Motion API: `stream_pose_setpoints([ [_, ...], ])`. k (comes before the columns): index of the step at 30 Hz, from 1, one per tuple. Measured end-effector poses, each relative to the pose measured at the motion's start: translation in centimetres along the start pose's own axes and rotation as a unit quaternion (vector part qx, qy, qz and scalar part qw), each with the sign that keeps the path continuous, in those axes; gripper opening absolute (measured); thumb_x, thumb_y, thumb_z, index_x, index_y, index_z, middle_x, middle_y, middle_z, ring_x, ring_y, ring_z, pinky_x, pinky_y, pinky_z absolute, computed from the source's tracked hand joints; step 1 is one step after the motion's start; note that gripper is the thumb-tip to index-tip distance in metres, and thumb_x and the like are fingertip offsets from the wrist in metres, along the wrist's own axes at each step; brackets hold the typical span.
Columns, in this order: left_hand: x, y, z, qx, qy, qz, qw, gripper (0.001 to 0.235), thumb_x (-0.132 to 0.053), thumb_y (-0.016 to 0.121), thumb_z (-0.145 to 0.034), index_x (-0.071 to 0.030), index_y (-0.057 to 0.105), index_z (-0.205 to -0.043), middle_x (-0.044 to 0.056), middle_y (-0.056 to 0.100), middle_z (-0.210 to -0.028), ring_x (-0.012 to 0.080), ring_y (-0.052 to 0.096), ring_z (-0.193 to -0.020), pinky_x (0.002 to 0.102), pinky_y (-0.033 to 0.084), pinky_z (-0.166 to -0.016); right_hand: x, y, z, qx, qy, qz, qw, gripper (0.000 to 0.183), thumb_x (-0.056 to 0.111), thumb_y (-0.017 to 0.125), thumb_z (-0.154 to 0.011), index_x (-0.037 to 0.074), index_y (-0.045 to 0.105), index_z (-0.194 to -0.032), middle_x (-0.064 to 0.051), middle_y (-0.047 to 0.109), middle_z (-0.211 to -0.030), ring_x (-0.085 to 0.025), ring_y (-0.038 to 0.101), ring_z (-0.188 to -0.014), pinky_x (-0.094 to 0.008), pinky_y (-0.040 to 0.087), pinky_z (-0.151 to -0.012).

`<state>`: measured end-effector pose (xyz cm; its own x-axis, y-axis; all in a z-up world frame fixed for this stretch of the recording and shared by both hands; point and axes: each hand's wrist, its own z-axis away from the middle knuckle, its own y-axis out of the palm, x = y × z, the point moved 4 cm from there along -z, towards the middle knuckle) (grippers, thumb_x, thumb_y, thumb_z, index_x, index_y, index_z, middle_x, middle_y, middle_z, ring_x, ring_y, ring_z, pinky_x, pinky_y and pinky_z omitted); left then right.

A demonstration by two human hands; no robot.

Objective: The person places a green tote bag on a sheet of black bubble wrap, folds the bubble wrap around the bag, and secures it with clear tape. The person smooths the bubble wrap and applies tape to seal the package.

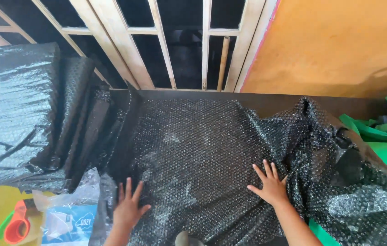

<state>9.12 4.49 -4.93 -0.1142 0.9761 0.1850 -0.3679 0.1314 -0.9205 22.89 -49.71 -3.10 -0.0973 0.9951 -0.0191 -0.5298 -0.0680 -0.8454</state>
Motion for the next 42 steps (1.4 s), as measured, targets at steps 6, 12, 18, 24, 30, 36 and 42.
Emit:
stream_pose_setpoints([
  [6, 11.3, 3.3, 3.4, -0.080, -0.139, -0.088, 0.983, 0.119, -0.082, 0.066, -0.064, -0.040, 0.014, -0.163, 0.001, 0.022, -0.172, 0.0282, 0.034, -0.153, 0.065, 0.040, -0.110, -1.4, -1.0, 1.0, 0.019, 0.000, -0.076, 0.997, 0.098, 0.076, 0.063, -0.085, 0.051, 0.008, -0.162, 0.009, -0.016, -0.176, -0.024, -0.012, -0.163, -0.074, 0.024, -0.116],
  [12, 11.4, 5.1, 5.9, -0.048, -0.250, 0.083, 0.964, 0.097, -0.079, 0.045, -0.082, -0.031, 0.022, -0.163, 0.011, 0.018, -0.173, 0.0350, 0.026, -0.155, 0.066, 0.029, -0.115, 0.1, -1.1, 1.6, 0.020, -0.012, -0.074, 0.997, 0.098, 0.075, 0.059, -0.087, 0.047, 0.003, -0.163, 0.003, -0.018, -0.175, -0.029, -0.014, -0.162, -0.075, 0.014, -0.118],
  [18, 2.1, 3.2, 8.1, -0.058, -0.199, 0.137, 0.969, 0.106, -0.092, 0.039, -0.077, -0.033, 0.020, -0.162, 0.008, 0.008, -0.174, 0.0375, 0.014, -0.158, 0.073, 0.019, -0.114, 2.5, 1.4, 6.0, -0.246, -0.071, -0.073, 0.964, 0.077, 0.061, 0.052, -0.093, 0.028, 0.029, -0.158, -0.015, 0.024, -0.162, -0.038, 0.026, -0.147, -0.063, 0.032, -0.109],
  [24, 0.1, 4.9, 9.3, 0.202, -0.196, 0.148, 0.948, 0.124, -0.102, 0.043, -0.071, -0.045, -0.019, -0.162, 0.001, -0.025, -0.174, 0.0401, -0.010, -0.159, 0.073, 0.013, -0.118, -2.3, 9.1, 11.9, -0.492, -0.011, -0.075, 0.867, 0.048, 0.033, 0.063, -0.088, 0.010, 0.061, -0.131, -0.012, 0.066, -0.127, -0.032, 0.064, -0.115, -0.056, 0.046, -0.103],
  [30, 2.0, 5.7, 6.1, 0.233, -0.202, 0.112, 0.945, 0.128, -0.103, 0.046, -0.069, -0.045, -0.021, -0.161, 0.003, -0.025, -0.174, 0.0400, -0.011, -0.160, 0.073, 0.015, -0.117, -8.0, 13.2, 11.6, -0.295, 0.079, 0.067, 0.950, 0.084, 0.077, 0.056, -0.081, 0.024, 0.051, -0.146, 0.001, 0.066, -0.127, -0.025, 0.067, -0.106, -0.044, 0.054, -0.086],
  [36, 1.8, 6.4, 4.1, 0.262, -0.195, 0.107, 0.939, 0.132, -0.102, 0.052, -0.070, -0.044, -0.024, -0.160, 0.005, -0.031, -0.173, 0.0418, -0.015, -0.159, 0.074, 0.012, -0.116, -8.0, 11.7, 11.6, -0.037, 0.182, -0.025, 0.982, 0.103, 0.074, 0.076, -0.075, 0.023, 0.037, -0.156, -0.007, 0.063, -0.138, -0.032, 0.058, -0.129, -0.045, 0.056, -0.097],
  [42, 0.7, 6.1, 3.9, 0.287, -0.233, 0.136, 0.919, 0.135, -0.100, 0.055, -0.069, -0.042, -0.026, -0.160, 0.003, -0.034, -0.172, 0.0430, -0.015, -0.158, 0.074, 0.021, -0.115, -1.0, 6.1, 10.6, -0.146, 0.126, -0.077, 0.978, 0.080, 0.063, 0.057, -0.091, 0.026, 0.035, -0.159, -0.007, 0.042, -0.158, -0.034, 0.042, -0.143, -0.052, 0.042, -0.110],
])
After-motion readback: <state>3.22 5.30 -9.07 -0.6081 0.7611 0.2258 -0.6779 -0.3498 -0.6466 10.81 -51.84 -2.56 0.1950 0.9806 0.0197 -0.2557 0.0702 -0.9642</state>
